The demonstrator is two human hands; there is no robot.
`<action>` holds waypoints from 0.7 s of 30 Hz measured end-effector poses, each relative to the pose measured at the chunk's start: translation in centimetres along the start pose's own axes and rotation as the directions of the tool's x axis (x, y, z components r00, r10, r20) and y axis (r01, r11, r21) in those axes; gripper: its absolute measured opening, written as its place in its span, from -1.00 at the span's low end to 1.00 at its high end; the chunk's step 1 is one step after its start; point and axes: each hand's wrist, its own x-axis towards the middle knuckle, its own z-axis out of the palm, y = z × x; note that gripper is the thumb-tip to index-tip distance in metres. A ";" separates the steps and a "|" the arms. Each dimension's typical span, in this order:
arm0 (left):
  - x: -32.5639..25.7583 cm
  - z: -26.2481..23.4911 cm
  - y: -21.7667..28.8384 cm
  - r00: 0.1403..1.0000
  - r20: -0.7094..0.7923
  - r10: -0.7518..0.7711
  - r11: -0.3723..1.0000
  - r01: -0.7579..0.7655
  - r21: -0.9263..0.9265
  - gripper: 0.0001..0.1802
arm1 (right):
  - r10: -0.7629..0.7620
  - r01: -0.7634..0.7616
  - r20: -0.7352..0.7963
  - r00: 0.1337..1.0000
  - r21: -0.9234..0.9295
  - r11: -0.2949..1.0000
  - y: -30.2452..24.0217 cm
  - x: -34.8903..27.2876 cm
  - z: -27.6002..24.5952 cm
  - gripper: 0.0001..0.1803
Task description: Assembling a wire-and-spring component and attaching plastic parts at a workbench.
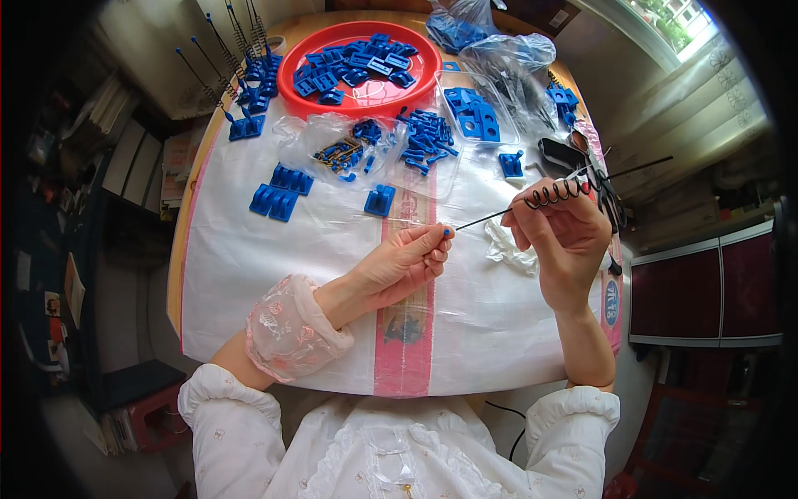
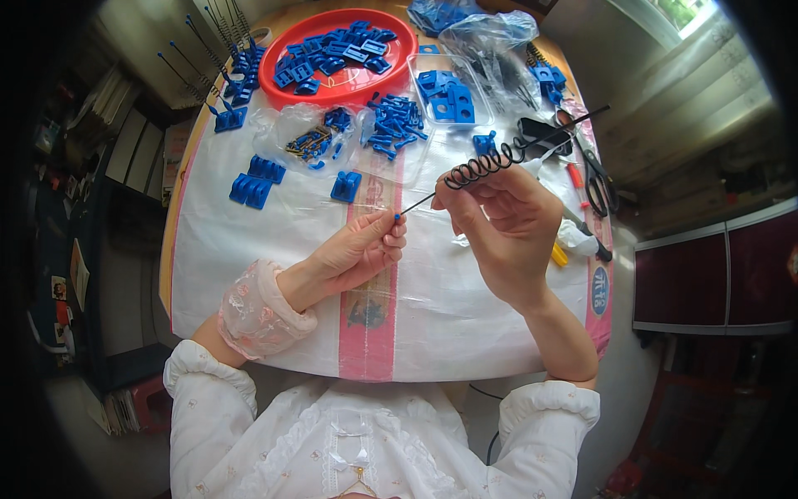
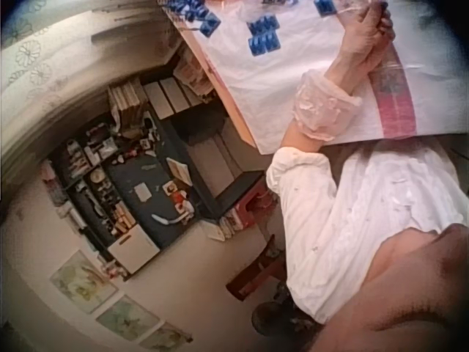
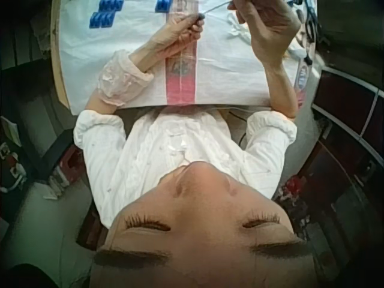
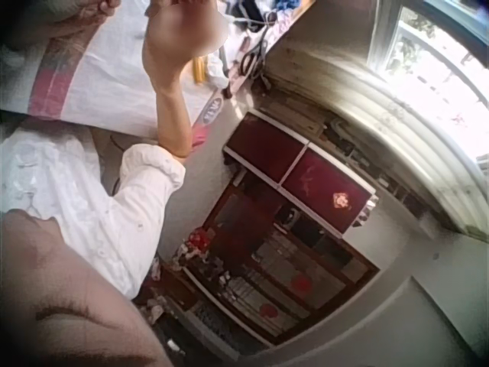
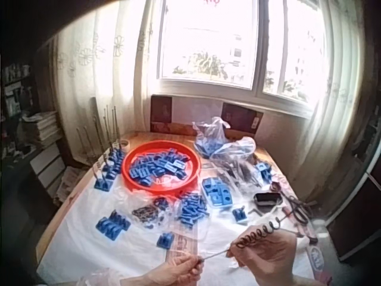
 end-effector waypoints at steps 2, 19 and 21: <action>0.0 0.1 -0.2 1.000 0.021 -0.013 1.000 0.013 -0.013 -0.78 | -0.011 0.011 0.010 1.000 0.001 1.000 0.2 -0.3 0.1 -0.84; -0.2 0.3 -0.1 0.998 0.029 -0.054 0.998 0.054 -0.014 -0.75 | 0.014 -0.012 0.041 0.999 -0.046 0.999 1.1 -0.3 0.7 -0.85; -0.1 0.2 -0.1 0.998 0.036 -0.053 0.998 0.054 -0.016 -0.75 | 0.023 -0.021 0.037 0.999 -0.051 0.998 1.2 -0.3 0.6 -0.86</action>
